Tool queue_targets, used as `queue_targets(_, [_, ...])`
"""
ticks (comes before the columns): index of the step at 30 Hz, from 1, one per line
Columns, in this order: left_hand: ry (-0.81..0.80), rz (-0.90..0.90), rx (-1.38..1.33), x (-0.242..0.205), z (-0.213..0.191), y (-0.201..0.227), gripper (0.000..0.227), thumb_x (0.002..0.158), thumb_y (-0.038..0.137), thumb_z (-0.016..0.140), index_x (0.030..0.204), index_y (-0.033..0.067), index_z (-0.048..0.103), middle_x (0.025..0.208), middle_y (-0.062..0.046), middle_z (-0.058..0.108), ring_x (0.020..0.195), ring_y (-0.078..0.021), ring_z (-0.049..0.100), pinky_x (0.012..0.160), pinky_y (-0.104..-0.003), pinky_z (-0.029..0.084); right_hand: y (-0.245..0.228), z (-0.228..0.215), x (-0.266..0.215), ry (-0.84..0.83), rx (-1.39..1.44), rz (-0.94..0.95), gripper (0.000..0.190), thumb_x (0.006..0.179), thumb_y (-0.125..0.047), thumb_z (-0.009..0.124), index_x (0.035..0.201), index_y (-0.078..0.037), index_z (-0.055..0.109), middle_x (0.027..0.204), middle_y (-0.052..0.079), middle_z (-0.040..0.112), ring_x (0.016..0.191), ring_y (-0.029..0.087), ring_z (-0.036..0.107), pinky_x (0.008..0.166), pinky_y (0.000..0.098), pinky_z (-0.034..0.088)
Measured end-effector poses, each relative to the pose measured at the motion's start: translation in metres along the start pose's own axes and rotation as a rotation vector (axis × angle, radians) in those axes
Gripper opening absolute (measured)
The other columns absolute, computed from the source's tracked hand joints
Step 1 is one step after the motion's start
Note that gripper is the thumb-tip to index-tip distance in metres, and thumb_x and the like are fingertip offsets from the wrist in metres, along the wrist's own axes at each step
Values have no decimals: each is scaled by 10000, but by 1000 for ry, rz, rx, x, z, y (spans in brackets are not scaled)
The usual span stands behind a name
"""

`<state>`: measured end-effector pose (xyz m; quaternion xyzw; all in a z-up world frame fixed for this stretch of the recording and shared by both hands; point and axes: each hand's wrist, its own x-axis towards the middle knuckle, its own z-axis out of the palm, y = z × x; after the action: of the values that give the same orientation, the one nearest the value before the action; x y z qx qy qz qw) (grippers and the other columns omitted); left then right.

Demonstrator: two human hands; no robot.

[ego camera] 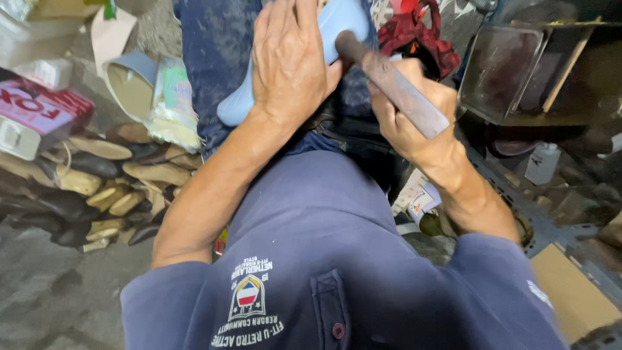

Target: The person is repairing a light blue slip-on shoe by using pliers to pull at the sole and a hammer to tap the shoe's edge. The person holds the shoe on their lap while working.

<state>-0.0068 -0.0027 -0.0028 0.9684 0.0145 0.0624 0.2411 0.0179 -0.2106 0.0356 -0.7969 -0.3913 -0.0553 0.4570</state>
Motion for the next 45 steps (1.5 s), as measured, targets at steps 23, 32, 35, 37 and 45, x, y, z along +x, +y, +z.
queue_targets(23, [-125, 57, 375, -24, 7, 23, 1412, 754, 784, 1044, 1552, -21, 201, 1487, -99, 533, 1347, -261, 551, 1224, -434, 372, -45, -31, 57, -300, 93, 257, 487, 1154, -179, 296, 1366, 166, 567, 1366, 307, 642, 1283, 447, 671, 1147, 502, 505])
queue_targets(32, [-24, -8, 269, -16, 13, 22, 1010, 1098, 796, 587, 1581, -1, 198, 1375, -165, 618, 1296, -348, 595, 1218, -490, 405, 3, -23, 13, -283, -259, 91, 213, 1140, 7, 646, 1306, 140, 651, 666, 129, 531, 539, 266, 464, 657, 434, 508])
queue_targets(35, [-75, 3, 205, -7, 10, 15, 1072, 960, 731, 845, 1500, -18, 301, 1306, -134, 600, 1193, -327, 580, 1173, -476, 418, 11, -24, 9, -322, 36, 405, 228, 1150, -50, 609, 945, 37, 558, 752, 102, 561, 617, 193, 460, 584, 350, 385])
queue_targets(37, [-76, 14, 194, -3, 11, 9, 1111, 917, 721, 894, 1495, -21, 304, 1212, -118, 620, 1108, -315, 594, 1117, -465, 464, -14, -30, 57, -339, 142, 318, 139, 1129, 8, 467, 1148, 122, 545, 1067, 220, 577, 977, 325, 514, 895, 427, 402])
queue_targets(45, [-140, 51, 38, 4, 12, -12, 1069, 922, 691, 889, 1452, -46, 326, 1131, -175, 680, 1027, -372, 650, 1002, -484, 512, 12, -20, 10, 47, 73, 221, 238, 996, 96, 555, 1199, 148, 667, 1092, 242, 700, 988, 378, 678, 947, 497, 548])
